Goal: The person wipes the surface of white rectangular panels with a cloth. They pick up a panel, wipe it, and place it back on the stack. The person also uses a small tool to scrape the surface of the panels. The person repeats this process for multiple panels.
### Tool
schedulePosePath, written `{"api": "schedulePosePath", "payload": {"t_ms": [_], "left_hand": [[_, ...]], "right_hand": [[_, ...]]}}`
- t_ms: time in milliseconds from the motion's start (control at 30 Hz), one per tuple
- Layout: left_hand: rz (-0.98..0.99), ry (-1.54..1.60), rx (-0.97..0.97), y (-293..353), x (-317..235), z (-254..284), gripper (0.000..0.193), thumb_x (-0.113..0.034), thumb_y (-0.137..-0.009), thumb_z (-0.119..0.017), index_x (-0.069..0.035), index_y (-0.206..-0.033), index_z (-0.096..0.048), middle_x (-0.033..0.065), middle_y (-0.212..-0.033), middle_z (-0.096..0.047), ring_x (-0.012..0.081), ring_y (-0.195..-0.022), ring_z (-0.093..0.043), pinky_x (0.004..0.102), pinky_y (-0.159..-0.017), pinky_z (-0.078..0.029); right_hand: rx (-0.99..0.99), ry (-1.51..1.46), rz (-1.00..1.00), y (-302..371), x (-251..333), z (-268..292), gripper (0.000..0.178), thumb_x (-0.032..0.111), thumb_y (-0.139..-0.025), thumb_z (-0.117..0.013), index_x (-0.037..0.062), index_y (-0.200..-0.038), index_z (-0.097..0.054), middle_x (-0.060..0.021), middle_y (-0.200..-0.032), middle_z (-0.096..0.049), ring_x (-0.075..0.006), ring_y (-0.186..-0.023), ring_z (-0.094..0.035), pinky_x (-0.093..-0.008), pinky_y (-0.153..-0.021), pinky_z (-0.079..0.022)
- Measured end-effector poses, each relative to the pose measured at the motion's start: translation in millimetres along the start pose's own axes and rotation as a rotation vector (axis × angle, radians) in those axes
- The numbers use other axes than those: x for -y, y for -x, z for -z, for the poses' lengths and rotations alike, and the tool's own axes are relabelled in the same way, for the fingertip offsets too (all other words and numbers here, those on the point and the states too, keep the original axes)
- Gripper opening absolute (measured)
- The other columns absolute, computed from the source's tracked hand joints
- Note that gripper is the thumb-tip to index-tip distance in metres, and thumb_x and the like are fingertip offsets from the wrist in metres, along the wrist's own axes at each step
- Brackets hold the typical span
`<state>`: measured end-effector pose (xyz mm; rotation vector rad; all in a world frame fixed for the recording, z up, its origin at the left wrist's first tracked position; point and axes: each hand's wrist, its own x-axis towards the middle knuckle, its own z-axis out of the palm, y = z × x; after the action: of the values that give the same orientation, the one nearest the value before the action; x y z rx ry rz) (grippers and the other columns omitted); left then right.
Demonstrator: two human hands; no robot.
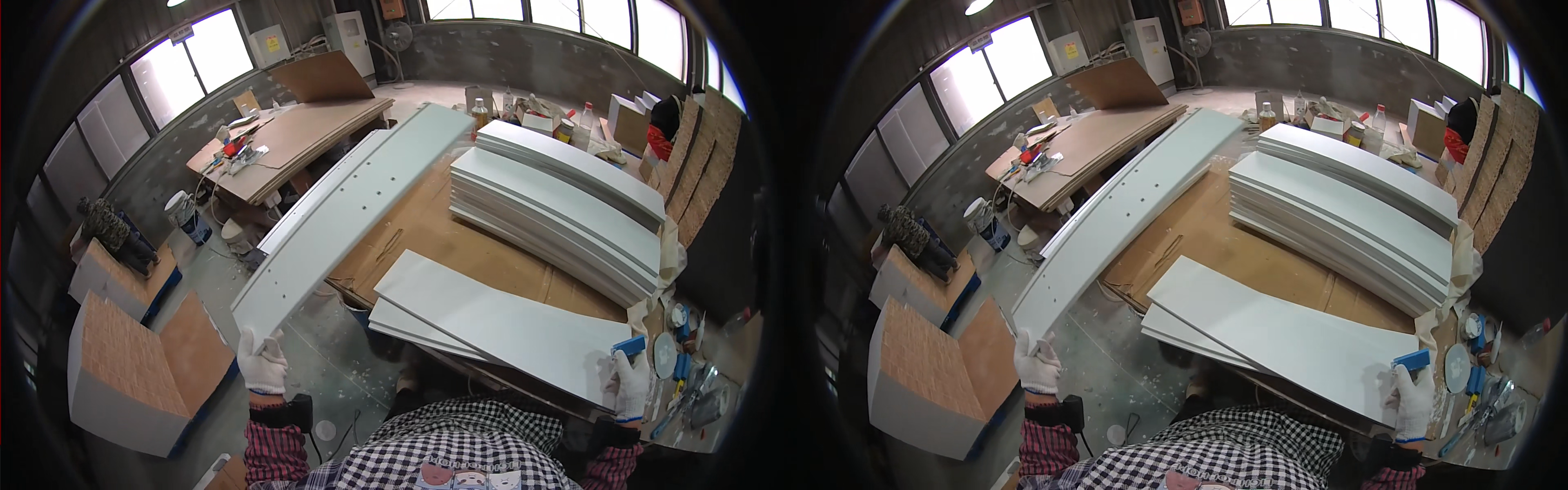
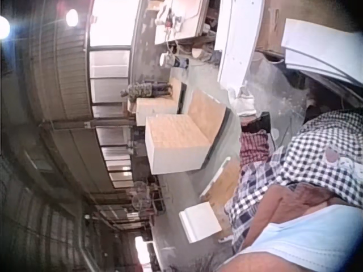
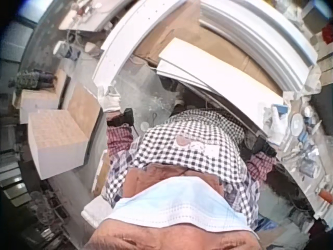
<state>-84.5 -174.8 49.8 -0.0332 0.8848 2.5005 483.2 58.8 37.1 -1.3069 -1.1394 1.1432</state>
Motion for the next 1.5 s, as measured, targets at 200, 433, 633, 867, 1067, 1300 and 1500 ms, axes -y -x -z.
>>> {"api": "schedulePosePath", "payload": {"t_ms": [200,433,633,867,1067,1300,1500], "left_hand": [[-0.095,-0.058,0.048,-75,-9,-29,0.04,-0.026,-0.096,-0.06,0.004,-0.12,-0.054,0.0194,-0.111,-0.066,0.034,-0.088,-0.07,0.0344,-0.068,-0.065],[-0.028,-0.054,0.046,-147,15,-38,0.04,-0.029,-0.1,-0.052,0.003,-0.124,-0.052,0.0187,-0.119,-0.062,0.0346,-0.099,-0.066,0.0403,-0.079,-0.064],[-0.009,-0.536,-0.225,-173,30,-25,0.056,-0.052,-0.098,-0.046,-0.009,-0.133,-0.051,0.0149,-0.116,-0.059,0.0355,-0.115,-0.056,0.056,-0.094,-0.048],[-0.006,-0.573,-0.138,-208,42,-47,0.062,-0.049,-0.099,-0.041,-0.001,-0.137,-0.049,0.0152,-0.142,-0.05,0.0343,-0.126,-0.051,0.0504,-0.103,-0.041],[-0.05,-0.466,-0.01,-169,54,-61,0.05,-0.043,-0.101,-0.042,-0.005,-0.128,-0.058,0.0129,-0.121,-0.064,0.0313,-0.106,-0.062,0.0481,-0.099,-0.045],[-0.326,-0.761,0.117,-21,117,-51,0.053,-0.02,-0.102,-0.045,0.001,-0.15,-0.032,0.0191,-0.156,-0.031,0.0273,-0.145,-0.03,0.0408,-0.119,-0.023],[-0.258,-1.268,0.517,-16,162,-77,0.059,-0.017,-0.097,-0.057,0.002,-0.149,-0.034,0.0164,-0.154,-0.036,0.0262,-0.143,-0.033,0.0346,-0.117,-0.026]], "right_hand": [[0.035,-0.008,-0.008,-3,-2,2,0.019,0.011,-0.093,-0.062,0.0011,-0.106,-0.054,-0.0025,-0.072,-0.056,-0.0094,-0.046,-0.052,-0.0245,-0.037,-0.044],[0.03,0.004,-0.026,-2,-2,2,0.02,0.012,-0.093,-0.063,0.0016,-0.107,-0.054,-0.0024,-0.074,-0.057,-0.0088,-0.049,-0.053,-0.0244,-0.039,-0.045],[0.03,0.056,-0.022,3,8,-7,0.016,0.016,-0.094,-0.063,0.0031,-0.103,-0.057,0.0003,-0.072,-0.056,-0.0069,-0.052,-0.051,-0.0223,-0.044,-0.044],[0.045,0.077,-0.025,4,6,-4,0.018,0.015,-0.094,-0.064,0.0022,-0.103,-0.056,-0.0012,-0.077,-0.059,-0.0074,-0.055,-0.054,-0.0222,-0.047,-0.047],[-0.092,0.014,0.013,9,26,21,0.035,0.016,-0.093,-0.065,0.0011,-0.122,-0.053,-0.001,-0.082,-0.059,-0.0066,-0.056,-0.053,-0.0226,-0.047,-0.048],[-0.54,0.355,-0.086,-18,-8,137,0.079,0.012,-0.088,-0.069,0.0112,-0.154,-0.025,-0.0059,-0.086,-0.059,-0.0109,-0.055,-0.051,-0.0266,-0.043,-0.045],[-0.496,0.51,-0.23,-51,-13,144,0.088,0.019,-0.084,-0.073,0.0106,-0.155,-0.022,-0.008,-0.085,-0.06,-0.0139,-0.053,-0.054,-0.0306,-0.044,-0.046]]}}
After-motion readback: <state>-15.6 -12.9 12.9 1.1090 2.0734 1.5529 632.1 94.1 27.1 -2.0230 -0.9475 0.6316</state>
